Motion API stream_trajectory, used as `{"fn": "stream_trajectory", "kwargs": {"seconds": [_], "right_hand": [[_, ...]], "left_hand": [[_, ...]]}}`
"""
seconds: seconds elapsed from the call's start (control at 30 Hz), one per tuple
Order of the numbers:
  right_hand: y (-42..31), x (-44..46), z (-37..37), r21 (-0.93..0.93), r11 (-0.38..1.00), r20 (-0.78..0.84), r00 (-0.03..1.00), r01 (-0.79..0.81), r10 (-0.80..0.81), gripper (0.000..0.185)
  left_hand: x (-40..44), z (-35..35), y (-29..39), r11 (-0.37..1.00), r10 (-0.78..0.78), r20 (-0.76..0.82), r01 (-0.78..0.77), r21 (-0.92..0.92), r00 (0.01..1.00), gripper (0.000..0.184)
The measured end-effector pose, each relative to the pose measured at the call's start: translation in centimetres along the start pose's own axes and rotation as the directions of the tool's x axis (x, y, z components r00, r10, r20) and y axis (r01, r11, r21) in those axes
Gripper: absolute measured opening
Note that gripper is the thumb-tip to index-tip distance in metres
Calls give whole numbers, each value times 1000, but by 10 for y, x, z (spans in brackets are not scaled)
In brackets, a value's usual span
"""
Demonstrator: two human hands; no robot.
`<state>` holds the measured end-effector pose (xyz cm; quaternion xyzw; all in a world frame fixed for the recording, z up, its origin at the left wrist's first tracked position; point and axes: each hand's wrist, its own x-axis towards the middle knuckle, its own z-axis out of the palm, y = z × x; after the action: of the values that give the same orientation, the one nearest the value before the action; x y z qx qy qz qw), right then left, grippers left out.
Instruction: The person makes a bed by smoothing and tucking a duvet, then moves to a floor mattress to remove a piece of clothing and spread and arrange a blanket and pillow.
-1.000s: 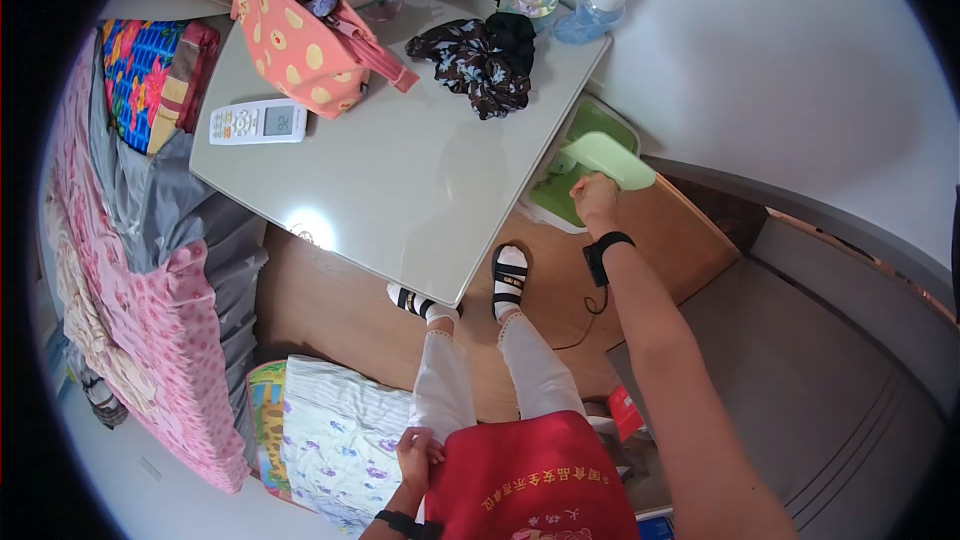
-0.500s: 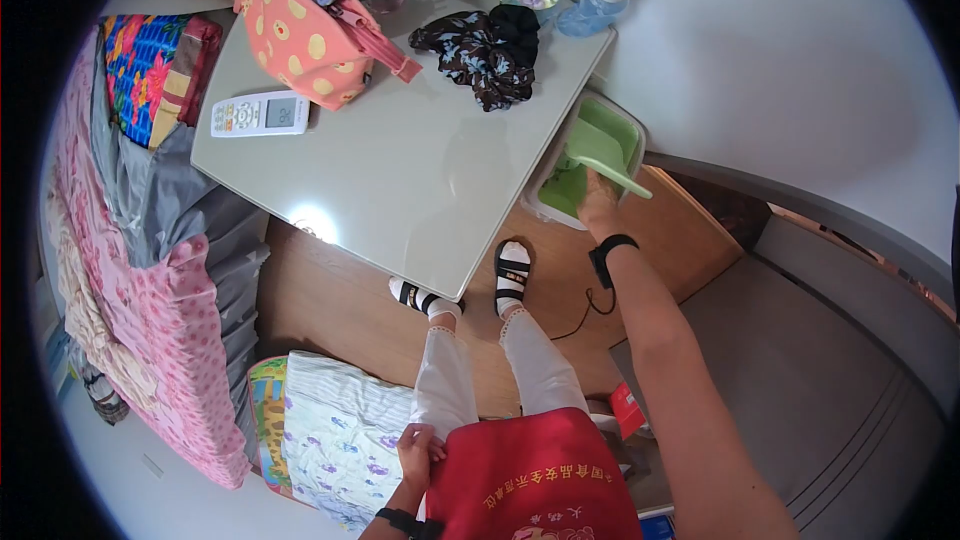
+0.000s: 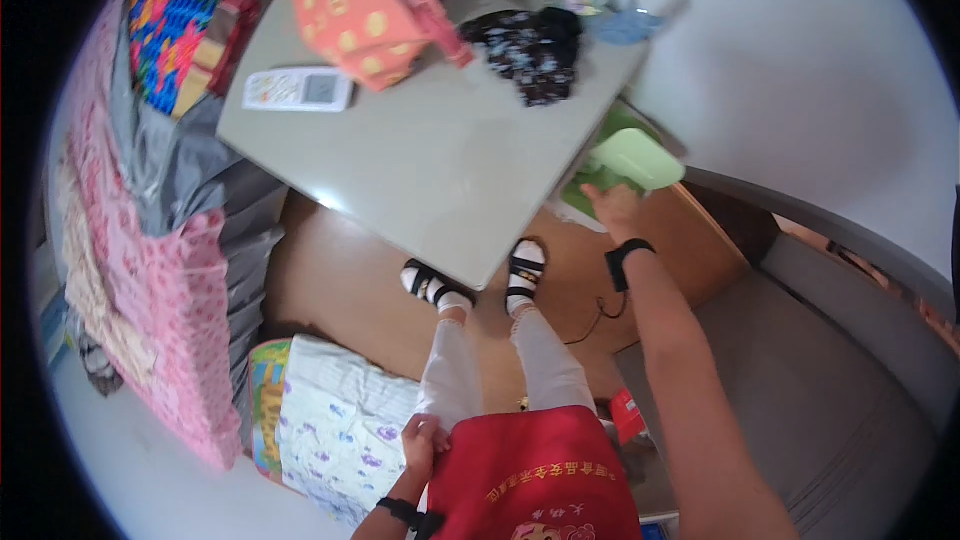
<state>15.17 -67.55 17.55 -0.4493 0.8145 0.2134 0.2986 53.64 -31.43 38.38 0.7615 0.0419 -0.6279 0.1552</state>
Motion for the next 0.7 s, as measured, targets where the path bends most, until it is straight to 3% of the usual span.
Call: {"fn": "stream_trajectory", "kwargs": {"seconds": [0.07,0.13,0.2,0.27,0.3,0.4,0.43,0.53,0.63,0.7], "right_hand": [[8,2,-1,111,989,-2,996,93,-93,50],[23,27,23,45,987,-28,988,156,-154,56],[16,1,25,268,923,-112,961,276,-255,63],[11,-7,23,234,933,47,956,273,-291,70],[16,6,30,76,969,249,936,236,-248,74],[53,28,79,132,940,198,920,316,-337,76],[38,-10,54,286,925,43,961,251,-274,79],[24,-65,29,459,861,-5,969,221,-247,85],[6,-106,1,336,886,-413,895,319,-166,69],[33,-84,2,652,651,-386,909,390,-158,76]], "left_hand": [[-2,3,6,1000,-22,-30,22,1,999,14],[-4,3,10,999,-32,-21,32,-20,999,15],[-2,0,7,998,-44,-1,44,-52,999,15],[1,-2,5,997,-42,-8,41,-66,999,16],[0,-4,6,996,-47,-5,46,-82,999,16],[0,-9,12,990,-35,10,36,-134,999,16],[-1,-11,14,988,-26,18,29,-154,999,16],[-1,-18,21,968,5,30,3,-253,1000,14],[1,-31,26,946,33,42,-17,-325,999,13],[3,-40,30,940,52,44,-34,-339,998,14]]}}
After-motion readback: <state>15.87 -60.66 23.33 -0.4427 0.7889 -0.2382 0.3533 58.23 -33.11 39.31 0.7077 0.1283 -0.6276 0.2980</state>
